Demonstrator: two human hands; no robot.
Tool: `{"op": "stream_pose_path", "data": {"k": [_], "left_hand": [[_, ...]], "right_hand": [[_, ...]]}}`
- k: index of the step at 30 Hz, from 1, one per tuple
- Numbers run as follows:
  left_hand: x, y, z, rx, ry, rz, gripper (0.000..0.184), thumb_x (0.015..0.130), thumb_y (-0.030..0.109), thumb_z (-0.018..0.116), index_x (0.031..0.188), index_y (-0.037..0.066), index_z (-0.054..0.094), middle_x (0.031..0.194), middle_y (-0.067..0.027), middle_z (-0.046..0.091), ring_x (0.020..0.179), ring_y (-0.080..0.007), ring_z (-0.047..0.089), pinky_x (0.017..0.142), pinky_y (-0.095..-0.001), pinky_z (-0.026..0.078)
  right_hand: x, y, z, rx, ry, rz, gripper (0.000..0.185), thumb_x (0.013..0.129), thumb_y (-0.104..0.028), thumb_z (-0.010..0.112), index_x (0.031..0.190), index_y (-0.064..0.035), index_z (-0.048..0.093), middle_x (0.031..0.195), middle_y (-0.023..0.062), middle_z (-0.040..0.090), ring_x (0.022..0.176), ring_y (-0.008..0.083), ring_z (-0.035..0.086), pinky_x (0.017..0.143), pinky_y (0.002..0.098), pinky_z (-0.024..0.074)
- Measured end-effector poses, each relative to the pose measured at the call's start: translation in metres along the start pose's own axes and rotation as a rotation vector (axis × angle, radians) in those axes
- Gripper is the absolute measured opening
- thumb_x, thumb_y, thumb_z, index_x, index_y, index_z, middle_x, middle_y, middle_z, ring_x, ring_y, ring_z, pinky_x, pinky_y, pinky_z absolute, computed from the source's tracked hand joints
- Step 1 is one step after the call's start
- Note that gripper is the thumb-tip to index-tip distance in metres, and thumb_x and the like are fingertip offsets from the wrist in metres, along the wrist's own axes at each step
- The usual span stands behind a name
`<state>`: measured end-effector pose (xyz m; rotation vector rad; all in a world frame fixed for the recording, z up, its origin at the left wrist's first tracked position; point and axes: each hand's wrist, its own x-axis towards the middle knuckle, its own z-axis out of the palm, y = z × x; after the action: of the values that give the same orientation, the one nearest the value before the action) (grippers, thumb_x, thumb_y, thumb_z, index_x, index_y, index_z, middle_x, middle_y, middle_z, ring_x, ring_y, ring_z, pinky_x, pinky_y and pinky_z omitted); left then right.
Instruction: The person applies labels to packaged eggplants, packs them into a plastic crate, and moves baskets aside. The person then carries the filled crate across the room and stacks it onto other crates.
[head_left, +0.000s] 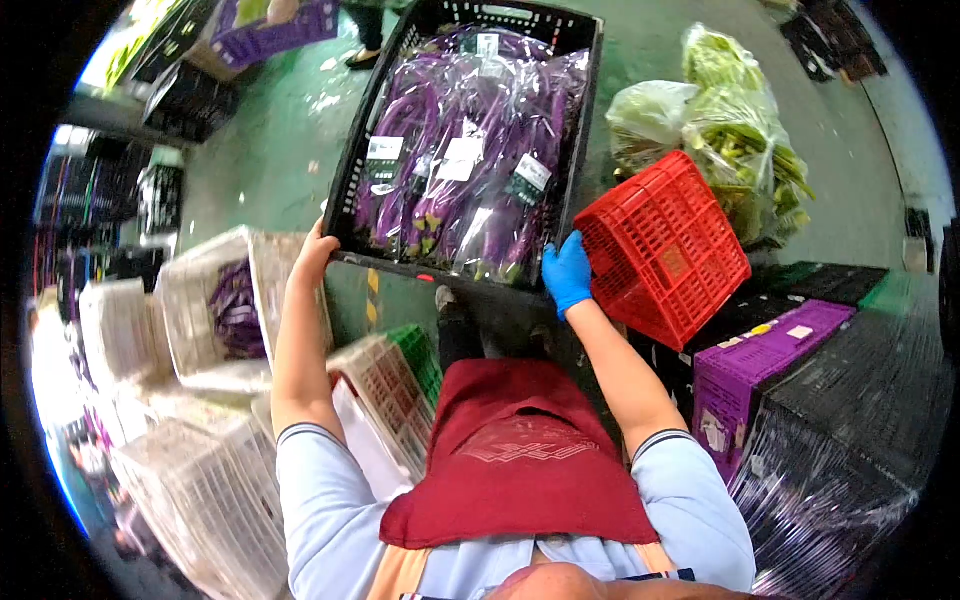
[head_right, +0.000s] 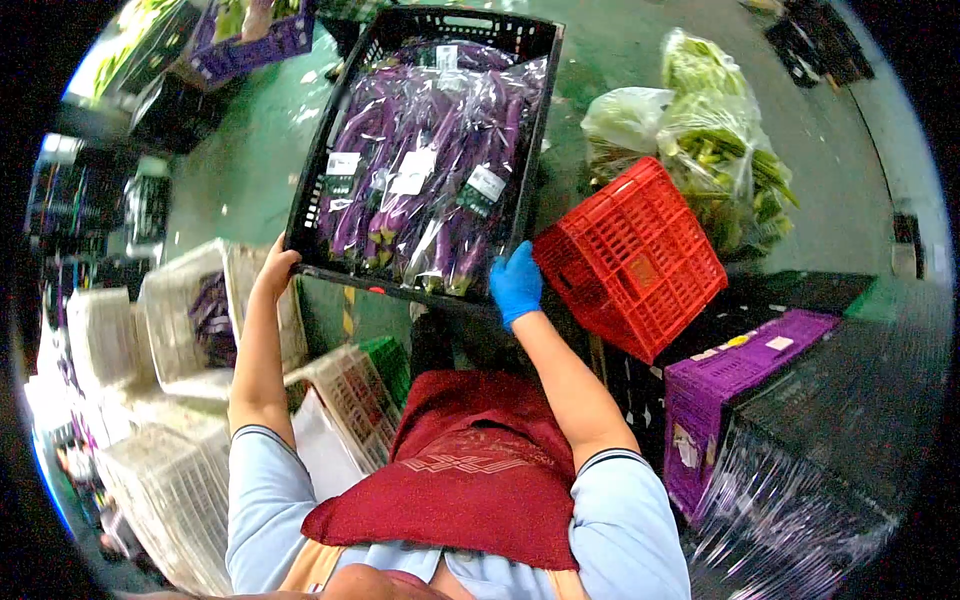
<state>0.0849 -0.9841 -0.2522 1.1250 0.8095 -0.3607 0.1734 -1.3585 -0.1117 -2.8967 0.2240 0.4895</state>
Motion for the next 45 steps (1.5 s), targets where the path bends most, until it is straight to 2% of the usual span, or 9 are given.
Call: {"op": "stream_pose_path", "data": {"k": [10,18,20,22,27,37,38,41,45], "left_hand": [[-0.129,-0.08,0.015,-0.04,0.352,-0.086,0.068,0.062,-0.004,0.043,0.128,0.01,0.033,0.083,-0.0058,0.053,0.058,-0.0132,0.045,0.05,-0.0243,0.037],[-0.191,-0.13,0.051,-0.116,0.532,0.019,0.07,0.061,0.001,0.046,0.129,0.004,0.028,0.102,-0.0168,0.054,0.093,-0.0227,0.052,0.083,-0.0265,0.038],[-0.202,-0.134,0.055,0.074,0.551,-0.017,0.077,0.061,0.003,0.047,0.133,0.004,0.019,0.081,-0.0101,0.053,0.057,-0.0137,0.044,0.052,-0.0254,0.04],[-0.204,-0.156,0.064,-0.042,0.585,-0.071,0.072,0.061,0.001,0.045,0.13,0.004,0.023,0.103,-0.0214,0.053,0.094,-0.0271,0.053,0.083,-0.0282,0.039],[-0.245,-0.147,0.098,-0.013,0.693,0.034,0.072,0.06,0.005,0.043,0.129,0.003,0.023,0.092,-0.0275,0.054,0.089,-0.0382,0.052,0.082,-0.0366,0.039],[-0.312,-0.173,0.154,-0.073,0.598,-0.075,0.07,0.063,0.004,0.044,0.13,0.007,0.023,0.103,-0.0258,0.052,0.095,-0.0374,0.05,0.084,-0.0355,0.038],[-0.314,-0.191,0.163,-0.024,0.659,0.083,0.072,0.064,0.004,0.044,0.132,0.008,0.021,0.095,-0.0258,0.054,0.084,-0.0364,0.054,0.077,-0.0362,0.041],[-0.343,-0.196,0.175,-0.017,0.522,-0.109,0.074,0.064,0.005,0.043,0.134,0.01,0.017,0.073,-0.0217,0.054,0.059,-0.0309,0.05,0.06,-0.0371,0.041],[-0.377,-0.225,0.203,0.009,0.546,0.006,0.075,0.063,0.004,0.043,0.134,0.012,0.018,0.073,-0.0227,0.055,0.061,-0.0332,0.052,0.061,-0.0385,0.042]], "right_hand": [[0.027,0.017,-0.001,-0.034,-0.188,-0.335,0.037,0.073,-0.019,0.053,0.098,0.0051,0.041,0.091,0.0291,0.053,0.084,0.0421,0.052,0.072,0.0455,0.0427],[0.101,0.01,0.036,-0.144,-0.161,-0.579,0.051,0.074,-0.031,0.057,0.109,0.0036,0.043,0.101,0.0247,0.054,0.092,0.0385,0.051,0.079,0.0397,0.0407],[0.076,-0.023,0.017,-0.149,-0.2,-0.564,0.047,0.074,-0.028,0.057,0.107,0.0033,0.045,0.1,0.0234,0.054,0.091,0.0372,0.052,0.079,0.0385,0.0407],[0.099,-0.012,0.032,-0.176,-0.164,-0.716,0.046,0.073,-0.026,0.058,0.107,0.003,0.046,0.101,0.023,0.054,0.093,0.036,0.052,0.079,0.0379,0.0407],[0.077,-0.021,0.01,-0.13,-0.322,-0.688,0.054,0.074,-0.027,0.058,0.113,0.007,0.041,0.106,0.0259,0.051,0.097,0.0361,0.05,0.083,0.0377,0.0391],[0.051,0.065,-0.018,-0.181,-0.296,-0.666,0.058,0.076,-0.028,0.057,0.117,0.0079,0.038,0.114,0.0248,0.046,0.104,0.0344,0.046,0.088,0.0351,0.0361],[0.036,0.072,-0.025,-0.188,-0.29,-0.638,0.057,0.076,-0.028,0.057,0.117,0.0077,0.038,0.115,0.0245,0.046,0.105,0.0339,0.046,0.088,0.0347,0.0359],[0.054,0.144,-0.018,-0.023,-0.251,-0.704,0.046,0.075,-0.02,0.059,0.112,0.002,0.043,0.106,0.0197,0.053,0.096,0.0297,0.051,0.082,0.035,0.0391],[-0.009,0.18,-0.054,0.062,-0.318,-0.647,0.04,0.075,-0.016,0.059,0.109,0.001,0.045,0.103,0.0154,0.055,0.09,0.026,0.053,0.078,0.0328,0.0412]]}}
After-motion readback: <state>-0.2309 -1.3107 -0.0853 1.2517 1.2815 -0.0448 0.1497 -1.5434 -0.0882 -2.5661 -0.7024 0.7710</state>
